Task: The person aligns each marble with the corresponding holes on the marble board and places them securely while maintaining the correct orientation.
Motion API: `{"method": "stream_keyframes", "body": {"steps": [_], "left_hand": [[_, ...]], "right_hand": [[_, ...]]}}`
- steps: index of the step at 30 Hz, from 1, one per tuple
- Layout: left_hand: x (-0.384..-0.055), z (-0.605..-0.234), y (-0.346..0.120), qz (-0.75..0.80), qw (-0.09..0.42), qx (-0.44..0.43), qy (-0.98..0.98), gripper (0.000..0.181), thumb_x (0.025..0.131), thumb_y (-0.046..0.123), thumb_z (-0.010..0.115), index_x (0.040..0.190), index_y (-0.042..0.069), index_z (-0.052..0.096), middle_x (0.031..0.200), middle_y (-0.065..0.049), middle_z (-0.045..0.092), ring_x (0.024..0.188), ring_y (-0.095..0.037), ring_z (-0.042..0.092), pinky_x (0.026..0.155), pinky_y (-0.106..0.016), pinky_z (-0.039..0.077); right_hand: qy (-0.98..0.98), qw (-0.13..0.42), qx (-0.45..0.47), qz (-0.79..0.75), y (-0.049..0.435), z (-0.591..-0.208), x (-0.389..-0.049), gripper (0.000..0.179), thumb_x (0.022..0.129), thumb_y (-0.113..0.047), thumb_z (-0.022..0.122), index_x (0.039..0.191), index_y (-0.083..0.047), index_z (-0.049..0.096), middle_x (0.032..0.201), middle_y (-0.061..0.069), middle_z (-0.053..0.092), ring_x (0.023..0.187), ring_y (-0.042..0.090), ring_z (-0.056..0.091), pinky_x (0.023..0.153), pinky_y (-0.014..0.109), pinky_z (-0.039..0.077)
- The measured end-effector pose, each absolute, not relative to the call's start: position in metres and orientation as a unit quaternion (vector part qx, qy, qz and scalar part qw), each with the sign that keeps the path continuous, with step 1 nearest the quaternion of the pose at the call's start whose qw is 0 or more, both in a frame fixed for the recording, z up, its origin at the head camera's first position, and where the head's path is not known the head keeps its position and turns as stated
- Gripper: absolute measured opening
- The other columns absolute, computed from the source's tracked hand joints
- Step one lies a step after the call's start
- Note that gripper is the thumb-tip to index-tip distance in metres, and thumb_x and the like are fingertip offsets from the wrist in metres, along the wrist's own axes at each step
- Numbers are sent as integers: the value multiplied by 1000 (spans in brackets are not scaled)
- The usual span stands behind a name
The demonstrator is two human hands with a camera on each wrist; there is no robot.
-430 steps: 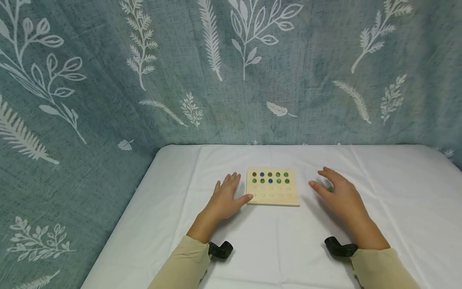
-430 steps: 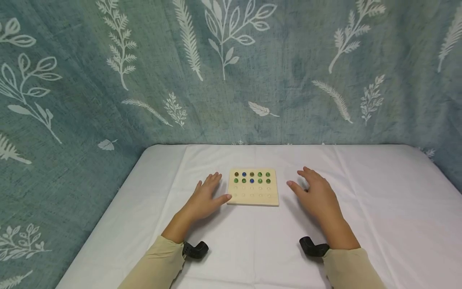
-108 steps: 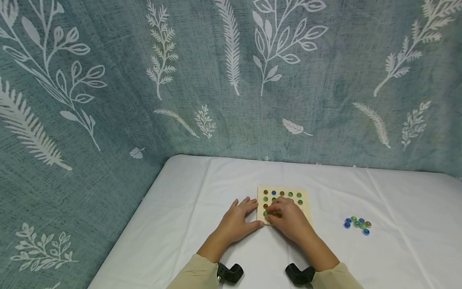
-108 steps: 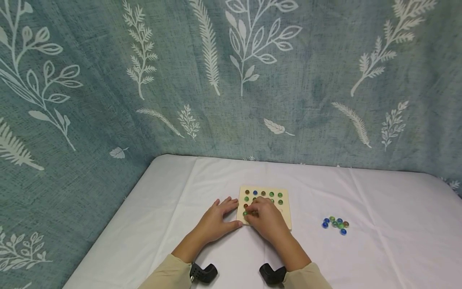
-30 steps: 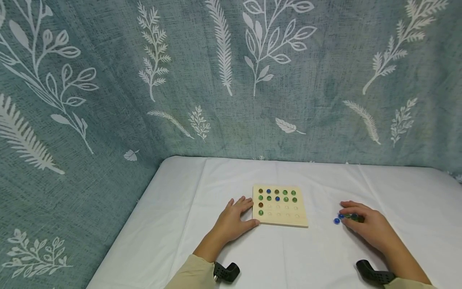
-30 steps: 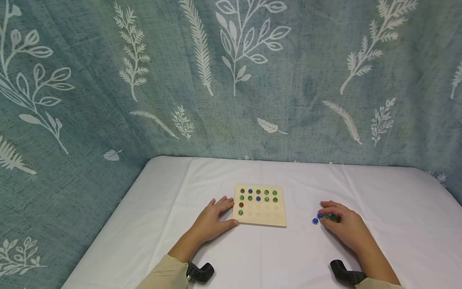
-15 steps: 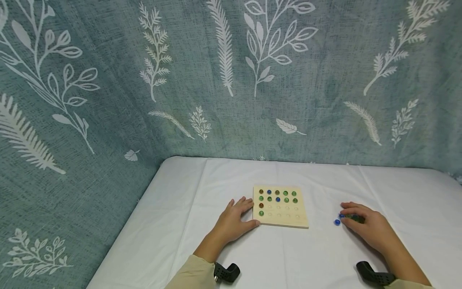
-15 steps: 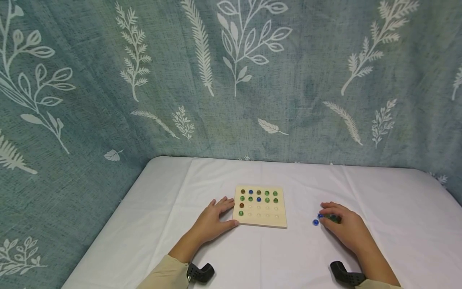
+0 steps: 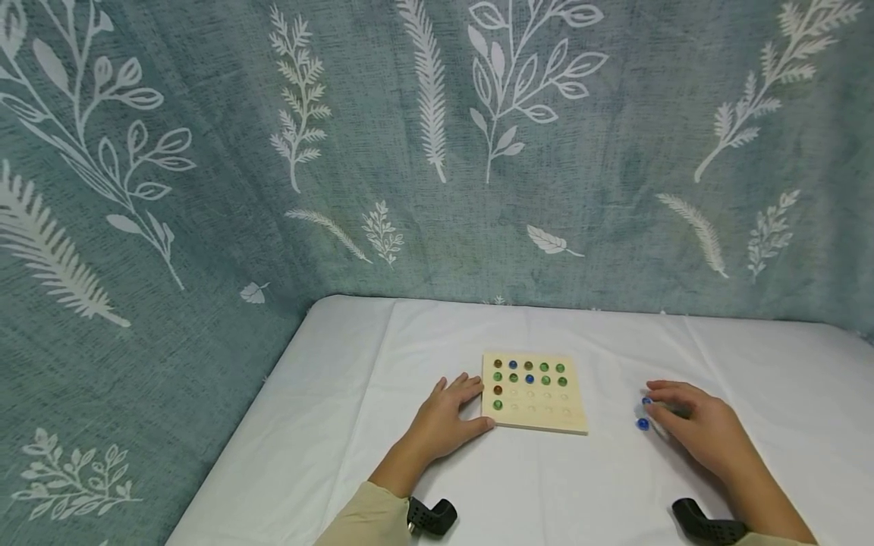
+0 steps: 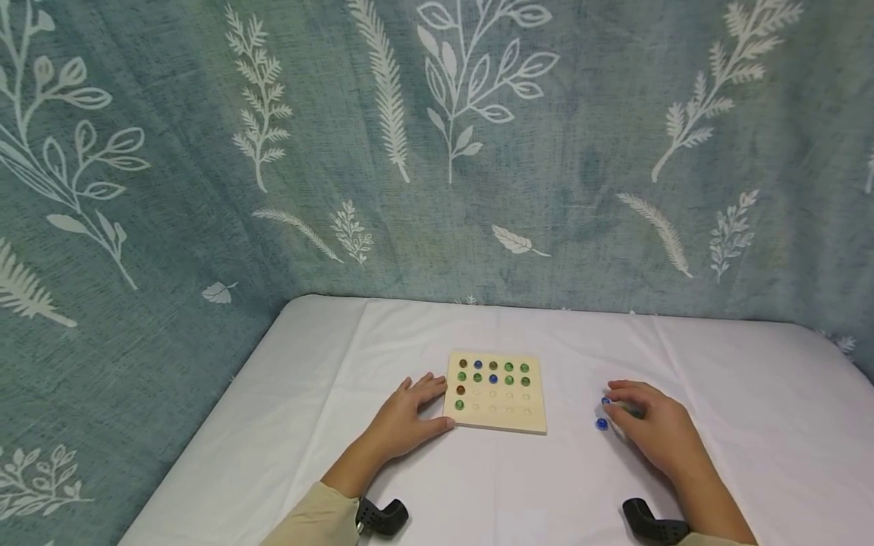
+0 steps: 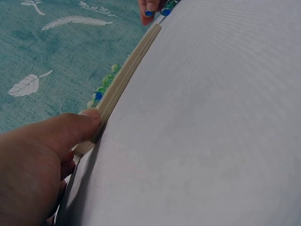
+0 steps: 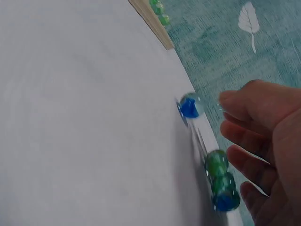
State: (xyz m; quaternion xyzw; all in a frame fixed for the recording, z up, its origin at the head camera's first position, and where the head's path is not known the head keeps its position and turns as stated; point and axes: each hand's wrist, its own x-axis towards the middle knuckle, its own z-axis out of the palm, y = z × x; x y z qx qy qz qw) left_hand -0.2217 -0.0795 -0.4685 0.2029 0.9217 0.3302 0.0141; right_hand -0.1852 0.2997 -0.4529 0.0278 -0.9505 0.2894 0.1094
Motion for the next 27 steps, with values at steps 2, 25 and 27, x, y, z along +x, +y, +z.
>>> {"method": "stream_keyframes", "body": {"steps": [2, 25, 27], "left_hand": [[-222, -468, -79, 332, 14, 202, 921, 64, 86, 44, 74, 141, 17, 56, 148, 6, 50, 146, -15, 35, 126, -41, 16], [-222, -468, -80, 326, 9, 207, 923, 63, 85, 44, 74, 140, 17, 57, 148, 5, 51, 145, -15, 36, 126, -42, 17], [-223, -467, -80, 322, 8, 209, 923, 63, 86, 43, 74, 140, 17, 57, 148, 4, 51, 145, -15, 36, 126, -42, 17]], "right_hand": [[-950, 116, 31, 289, 294, -448, -186, 34, 93, -35, 68, 111, -6, 73, 126, 18, 65, 117, 45, 56, 87, 61, 48], [-933, 100, 69, 338, 179, -439, -214, 15, 90, -24, 72, 97, -12, 77, 96, -1, 69, 87, 17, 63, 74, 35, 55], [-932, 98, 73, 341, 170, -440, -216, 15, 89, -23, 73, 97, -10, 77, 92, -2, 68, 82, 14, 60, 70, 31, 52]]}}
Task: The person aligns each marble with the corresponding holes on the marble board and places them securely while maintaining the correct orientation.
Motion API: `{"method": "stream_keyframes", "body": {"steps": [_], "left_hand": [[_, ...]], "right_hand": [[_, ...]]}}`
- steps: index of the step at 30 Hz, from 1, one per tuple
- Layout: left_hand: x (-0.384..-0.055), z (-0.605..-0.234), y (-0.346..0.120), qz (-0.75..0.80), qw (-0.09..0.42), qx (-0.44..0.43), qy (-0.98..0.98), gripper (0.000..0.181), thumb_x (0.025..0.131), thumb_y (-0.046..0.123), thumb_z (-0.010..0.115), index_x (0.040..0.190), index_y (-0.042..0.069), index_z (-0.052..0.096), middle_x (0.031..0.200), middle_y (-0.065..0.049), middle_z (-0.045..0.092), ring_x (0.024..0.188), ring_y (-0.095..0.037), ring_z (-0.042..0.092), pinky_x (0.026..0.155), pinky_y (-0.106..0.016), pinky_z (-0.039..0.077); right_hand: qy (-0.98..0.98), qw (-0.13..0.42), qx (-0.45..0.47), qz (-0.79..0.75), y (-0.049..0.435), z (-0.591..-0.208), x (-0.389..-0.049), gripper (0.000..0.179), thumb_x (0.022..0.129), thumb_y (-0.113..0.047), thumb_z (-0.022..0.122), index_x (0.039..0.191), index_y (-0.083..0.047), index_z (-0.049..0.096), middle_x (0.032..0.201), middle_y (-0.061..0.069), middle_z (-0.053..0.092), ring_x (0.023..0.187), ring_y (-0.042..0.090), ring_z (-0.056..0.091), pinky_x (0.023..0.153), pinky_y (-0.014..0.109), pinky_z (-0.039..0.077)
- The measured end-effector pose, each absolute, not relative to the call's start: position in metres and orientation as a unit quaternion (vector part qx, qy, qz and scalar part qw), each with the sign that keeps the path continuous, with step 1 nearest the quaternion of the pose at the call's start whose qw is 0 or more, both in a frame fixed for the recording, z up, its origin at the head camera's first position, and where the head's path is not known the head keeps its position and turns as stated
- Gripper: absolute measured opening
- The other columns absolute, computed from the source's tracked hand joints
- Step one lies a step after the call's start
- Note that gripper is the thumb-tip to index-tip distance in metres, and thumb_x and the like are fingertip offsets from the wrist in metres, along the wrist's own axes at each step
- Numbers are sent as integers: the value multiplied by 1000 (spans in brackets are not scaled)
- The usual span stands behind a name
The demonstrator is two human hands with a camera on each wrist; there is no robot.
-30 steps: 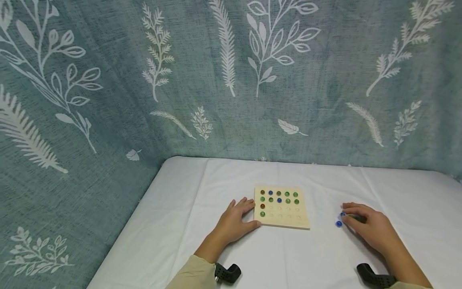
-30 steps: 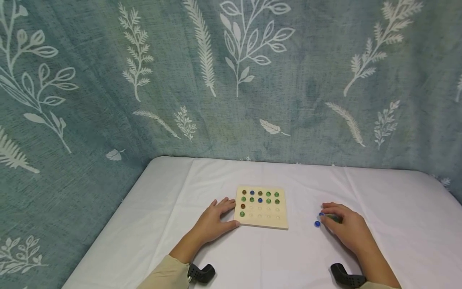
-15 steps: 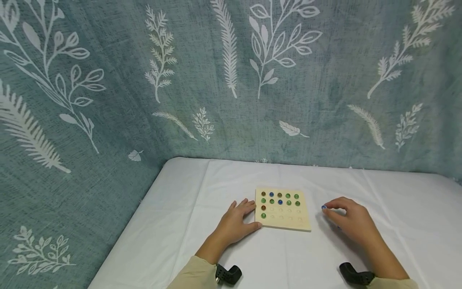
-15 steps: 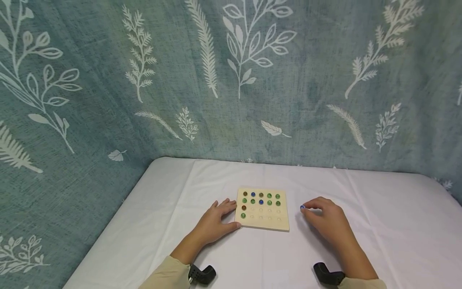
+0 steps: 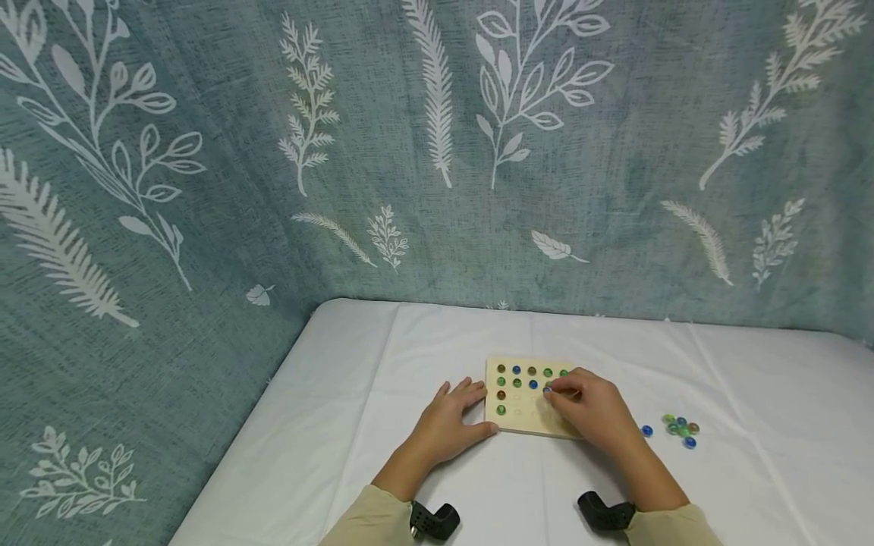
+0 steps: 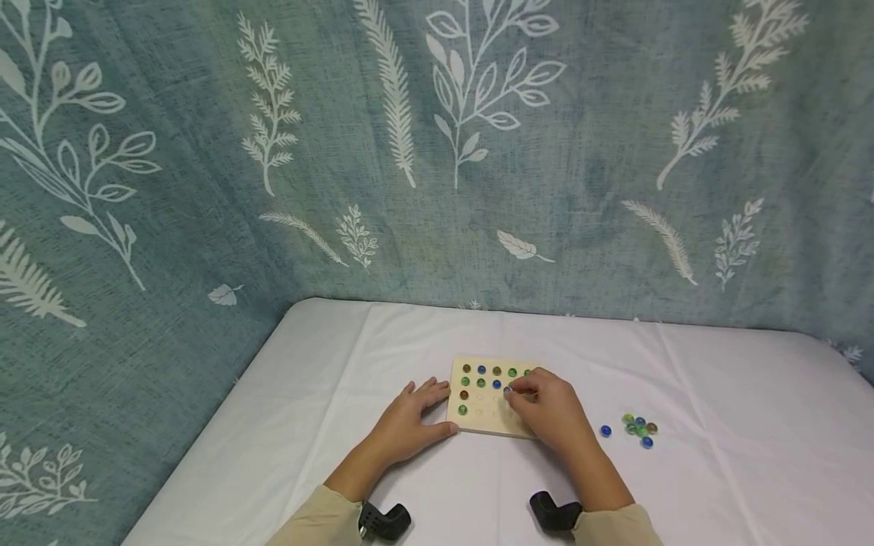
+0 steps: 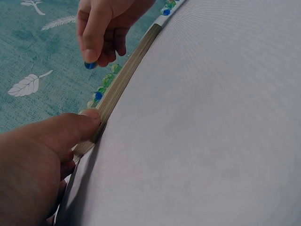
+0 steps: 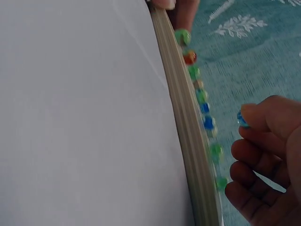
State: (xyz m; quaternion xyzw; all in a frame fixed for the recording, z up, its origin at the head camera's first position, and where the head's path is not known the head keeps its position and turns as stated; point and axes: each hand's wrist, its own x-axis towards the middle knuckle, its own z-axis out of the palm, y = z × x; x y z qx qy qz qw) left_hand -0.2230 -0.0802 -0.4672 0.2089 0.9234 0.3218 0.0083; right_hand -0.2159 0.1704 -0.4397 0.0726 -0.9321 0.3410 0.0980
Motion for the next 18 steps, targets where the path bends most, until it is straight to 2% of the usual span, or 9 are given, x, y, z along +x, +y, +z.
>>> {"method": "stream_keyframes", "body": {"steps": [4, 7, 18], "left_hand": [[-223, -467, -81, 318, 8, 212, 924, 63, 86, 44, 73, 140, 16, 57, 148, 3, 51, 145, -16, 37, 126, -43, 18], [-223, -467, -81, 317, 10, 214, 924, 63, 87, 44, 73, 140, 16, 57, 148, 3, 51, 145, -17, 37, 125, -43, 18], [-224, -467, -82, 312, 5, 220, 924, 63, 87, 45, 72, 141, 16, 56, 148, 3, 51, 144, -16, 37, 125, -44, 19]], "right_hand": [[-931, 87, 71, 349, 155, -441, -218, 16, 88, -21, 74, 97, -8, 77, 88, -2, 66, 77, 11, 57, 65, 27, 49], [-930, 74, 68, 353, 146, -442, -219, 17, 88, -21, 73, 99, -9, 77, 91, -2, 67, 81, 11, 58, 69, 28, 51], [-935, 66, 76, 339, 131, -443, -222, 15, 88, -17, 74, 100, -9, 77, 96, 0, 68, 92, 18, 64, 81, 41, 56]]}}
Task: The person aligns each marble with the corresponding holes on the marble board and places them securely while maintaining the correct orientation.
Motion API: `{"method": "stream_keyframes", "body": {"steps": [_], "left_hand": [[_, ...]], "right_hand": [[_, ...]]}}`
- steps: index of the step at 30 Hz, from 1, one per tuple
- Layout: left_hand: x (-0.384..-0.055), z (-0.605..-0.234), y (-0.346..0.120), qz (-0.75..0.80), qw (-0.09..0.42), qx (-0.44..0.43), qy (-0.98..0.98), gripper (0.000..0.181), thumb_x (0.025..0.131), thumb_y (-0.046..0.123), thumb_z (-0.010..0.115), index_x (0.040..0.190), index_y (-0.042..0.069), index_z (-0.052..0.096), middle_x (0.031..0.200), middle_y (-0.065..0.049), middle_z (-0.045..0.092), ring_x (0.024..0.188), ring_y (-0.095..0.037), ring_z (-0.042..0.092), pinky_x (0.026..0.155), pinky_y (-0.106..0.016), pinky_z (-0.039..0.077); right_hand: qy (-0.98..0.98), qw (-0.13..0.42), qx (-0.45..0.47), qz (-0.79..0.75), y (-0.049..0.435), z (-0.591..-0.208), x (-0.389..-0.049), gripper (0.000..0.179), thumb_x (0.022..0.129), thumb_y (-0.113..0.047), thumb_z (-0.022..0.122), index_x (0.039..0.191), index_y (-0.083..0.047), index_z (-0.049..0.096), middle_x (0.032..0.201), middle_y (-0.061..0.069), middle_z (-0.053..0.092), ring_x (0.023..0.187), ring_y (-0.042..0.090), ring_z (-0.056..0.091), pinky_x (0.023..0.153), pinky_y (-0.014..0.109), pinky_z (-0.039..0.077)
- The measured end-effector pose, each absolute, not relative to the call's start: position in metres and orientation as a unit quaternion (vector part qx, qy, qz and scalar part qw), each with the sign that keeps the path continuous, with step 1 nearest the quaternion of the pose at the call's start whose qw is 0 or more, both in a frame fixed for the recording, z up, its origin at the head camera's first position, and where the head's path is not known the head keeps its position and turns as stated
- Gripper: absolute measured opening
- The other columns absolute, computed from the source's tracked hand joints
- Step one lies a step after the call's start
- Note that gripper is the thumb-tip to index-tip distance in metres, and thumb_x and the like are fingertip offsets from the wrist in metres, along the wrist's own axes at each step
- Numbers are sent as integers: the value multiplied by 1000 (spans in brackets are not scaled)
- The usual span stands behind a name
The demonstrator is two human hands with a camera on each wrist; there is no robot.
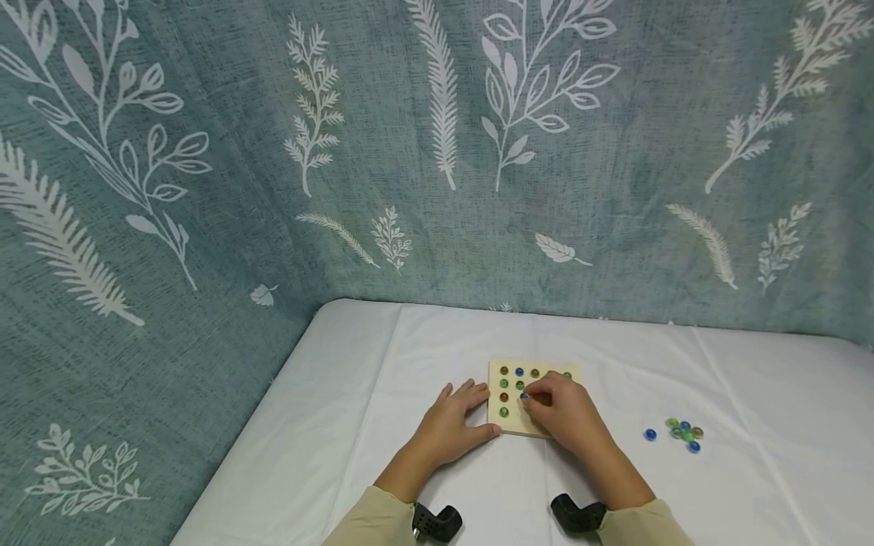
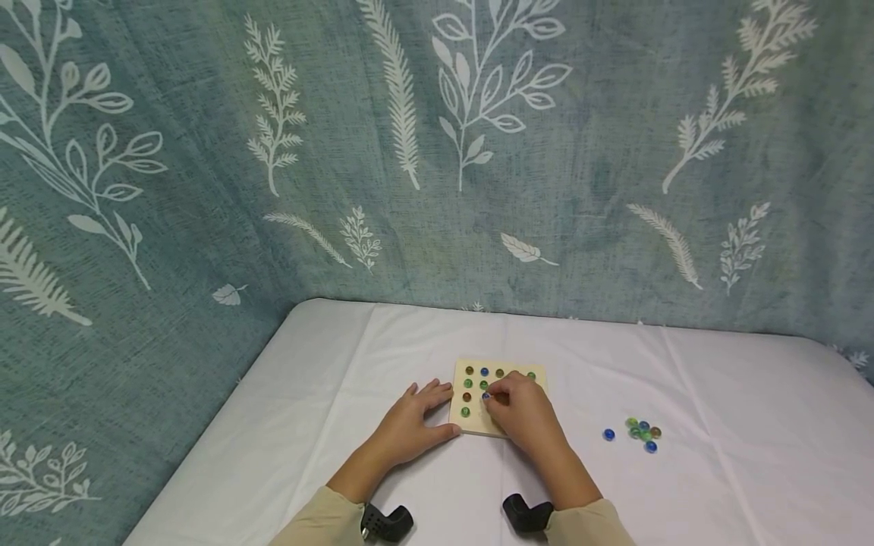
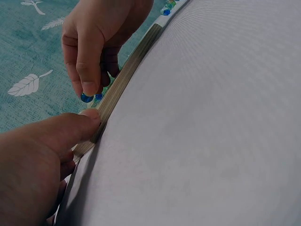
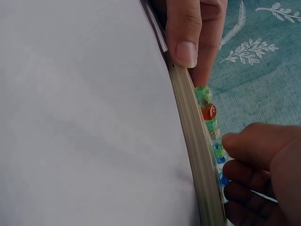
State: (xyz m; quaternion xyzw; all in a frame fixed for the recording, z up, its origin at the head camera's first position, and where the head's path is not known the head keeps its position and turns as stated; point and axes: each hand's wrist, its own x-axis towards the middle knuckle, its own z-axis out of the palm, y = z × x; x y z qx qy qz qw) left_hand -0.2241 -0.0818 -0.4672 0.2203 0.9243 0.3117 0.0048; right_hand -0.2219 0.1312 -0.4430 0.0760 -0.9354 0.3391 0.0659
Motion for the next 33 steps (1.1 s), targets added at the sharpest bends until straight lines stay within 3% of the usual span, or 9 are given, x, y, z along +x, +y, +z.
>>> {"method": "stream_keyframes", "body": {"steps": [33], "left_hand": [[-224, -469, -82, 316, 9, 215, 924, 64, 86, 47, 72, 141, 16, 56, 147, 4, 52, 144, -16, 37, 125, -45, 20]], "right_hand": [[-951, 85, 102, 278, 126, -446, -222, 18, 84, -12, 75, 102, -6, 77, 90, 1, 64, 86, 18, 58, 76, 41, 53]]}}
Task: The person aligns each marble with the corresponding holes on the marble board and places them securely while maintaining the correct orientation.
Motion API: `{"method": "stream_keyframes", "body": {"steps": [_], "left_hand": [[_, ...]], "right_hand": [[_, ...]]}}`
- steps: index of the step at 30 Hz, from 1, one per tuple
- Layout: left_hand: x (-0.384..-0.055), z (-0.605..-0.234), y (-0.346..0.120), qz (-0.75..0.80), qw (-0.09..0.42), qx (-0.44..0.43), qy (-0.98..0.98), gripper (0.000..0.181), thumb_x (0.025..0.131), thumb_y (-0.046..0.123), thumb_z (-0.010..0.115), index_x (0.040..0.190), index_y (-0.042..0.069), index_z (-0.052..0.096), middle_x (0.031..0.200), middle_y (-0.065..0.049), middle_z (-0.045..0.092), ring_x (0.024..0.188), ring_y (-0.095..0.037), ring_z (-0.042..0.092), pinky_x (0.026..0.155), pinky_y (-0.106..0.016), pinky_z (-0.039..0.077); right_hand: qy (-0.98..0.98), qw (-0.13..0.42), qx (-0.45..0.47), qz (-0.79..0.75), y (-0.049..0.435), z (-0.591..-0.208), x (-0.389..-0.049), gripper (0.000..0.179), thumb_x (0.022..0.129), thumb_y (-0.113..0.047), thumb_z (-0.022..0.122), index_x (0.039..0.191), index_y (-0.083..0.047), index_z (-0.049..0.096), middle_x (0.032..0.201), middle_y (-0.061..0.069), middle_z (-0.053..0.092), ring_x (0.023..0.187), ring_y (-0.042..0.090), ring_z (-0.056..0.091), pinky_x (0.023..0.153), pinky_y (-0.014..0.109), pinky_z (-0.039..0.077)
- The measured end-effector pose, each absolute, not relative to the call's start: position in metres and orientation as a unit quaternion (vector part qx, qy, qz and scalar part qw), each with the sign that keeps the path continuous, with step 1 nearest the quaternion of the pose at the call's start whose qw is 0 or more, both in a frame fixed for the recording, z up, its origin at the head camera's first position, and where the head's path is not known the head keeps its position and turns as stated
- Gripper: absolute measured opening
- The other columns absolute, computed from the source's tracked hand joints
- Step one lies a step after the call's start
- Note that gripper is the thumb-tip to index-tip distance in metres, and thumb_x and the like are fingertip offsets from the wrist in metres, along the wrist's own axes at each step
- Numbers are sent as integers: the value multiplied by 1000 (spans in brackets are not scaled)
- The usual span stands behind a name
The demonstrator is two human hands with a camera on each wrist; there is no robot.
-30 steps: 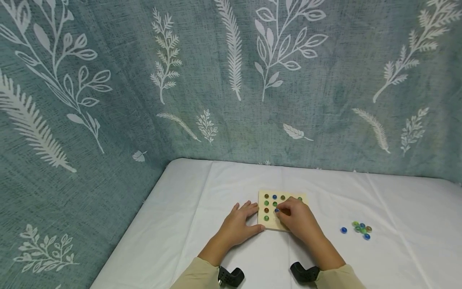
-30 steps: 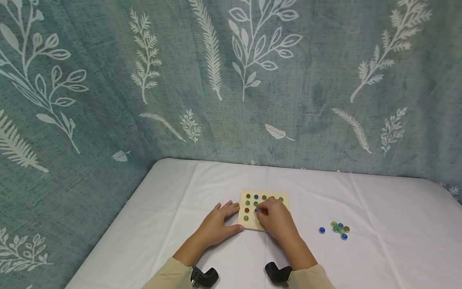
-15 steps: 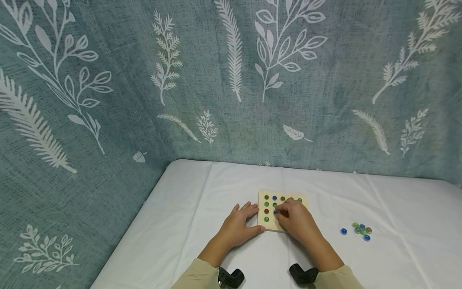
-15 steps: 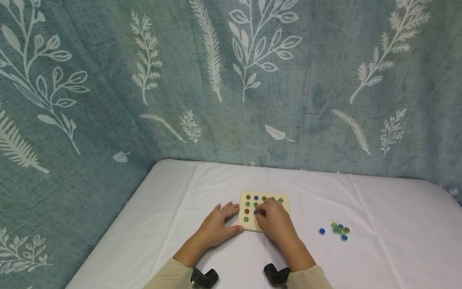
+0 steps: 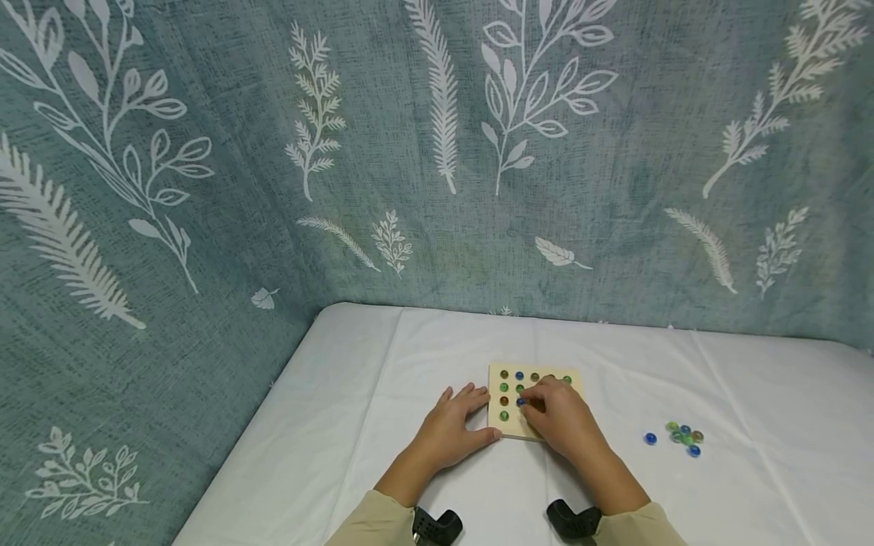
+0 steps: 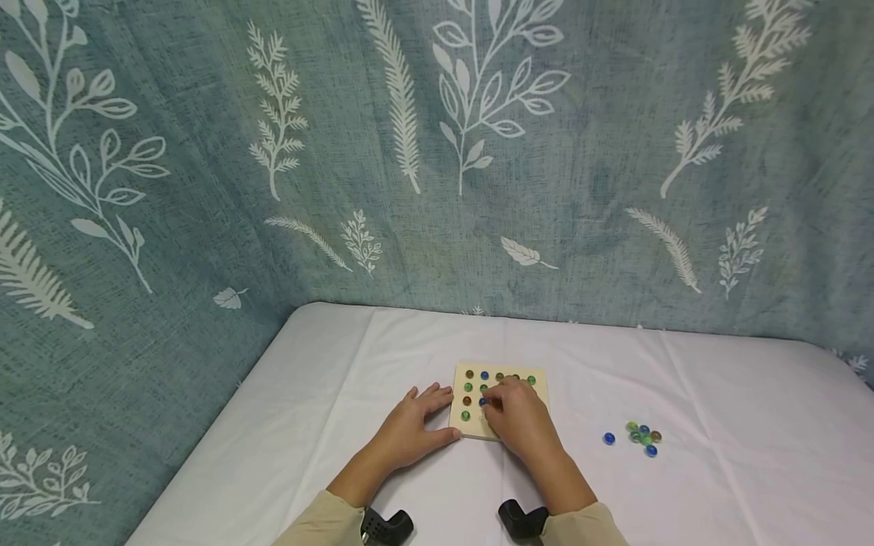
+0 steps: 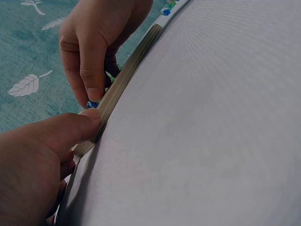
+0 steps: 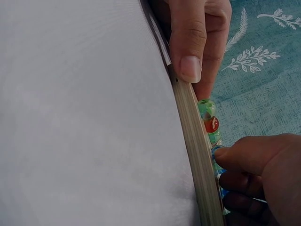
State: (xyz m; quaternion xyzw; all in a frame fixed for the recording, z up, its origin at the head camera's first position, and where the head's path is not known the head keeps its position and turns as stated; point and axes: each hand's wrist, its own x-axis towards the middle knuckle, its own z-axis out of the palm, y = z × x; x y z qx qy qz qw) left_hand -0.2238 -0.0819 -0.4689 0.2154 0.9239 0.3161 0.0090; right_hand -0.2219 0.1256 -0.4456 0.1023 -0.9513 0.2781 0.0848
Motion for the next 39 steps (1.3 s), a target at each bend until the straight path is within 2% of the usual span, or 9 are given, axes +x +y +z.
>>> {"method": "stream_keyframes", "body": {"steps": [11, 18, 24, 32, 39], "left_hand": [[-225, -471, -82, 316, 5, 215, 924, 64, 86, 47, 72, 140, 16, 57, 146, 5, 53, 144, -15, 38, 125, -45, 20], [-224, -472, -81, 317, 1, 215, 924, 64, 85, 46, 73, 140, 16, 57, 146, 5, 53, 143, -16, 39, 125, -44, 20], [-224, -470, -80, 317, -5, 213, 924, 63, 85, 44, 74, 139, 17, 58, 145, 5, 54, 143, -15, 39, 125, -44, 21], [-223, -469, -79, 321, 0, 209, 924, 63, 85, 44, 75, 139, 18, 58, 146, 5, 53, 144, -15, 38, 125, -43, 19], [-222, -468, -80, 323, 2, 206, 924, 63, 85, 44, 74, 140, 18, 57, 146, 5, 53, 144, -16, 38, 125, -44, 19]], "right_hand": [[-948, 93, 107, 283, 127, -446, -221, 18, 84, -12, 74, 101, -6, 77, 91, 1, 65, 87, 18, 59, 78, 42, 54], [-946, 90, 100, 296, 137, -441, -216, 21, 85, -13, 74, 105, -7, 76, 92, 0, 65, 89, 19, 60, 78, 42, 54], [-941, 125, 104, 297, 158, -438, -211, 19, 85, -12, 75, 103, -6, 76, 92, 1, 66, 92, 23, 61, 79, 44, 54], [-947, 128, 83, 283, 203, -438, -203, 21, 87, -17, 74, 105, -6, 75, 107, 8, 68, 109, 36, 61, 90, 56, 52], [-958, 102, 65, 259, 240, -438, -194, 37, 87, -28, 75, 115, -3, 71, 122, 18, 64, 119, 44, 55, 93, 63, 48]]}}
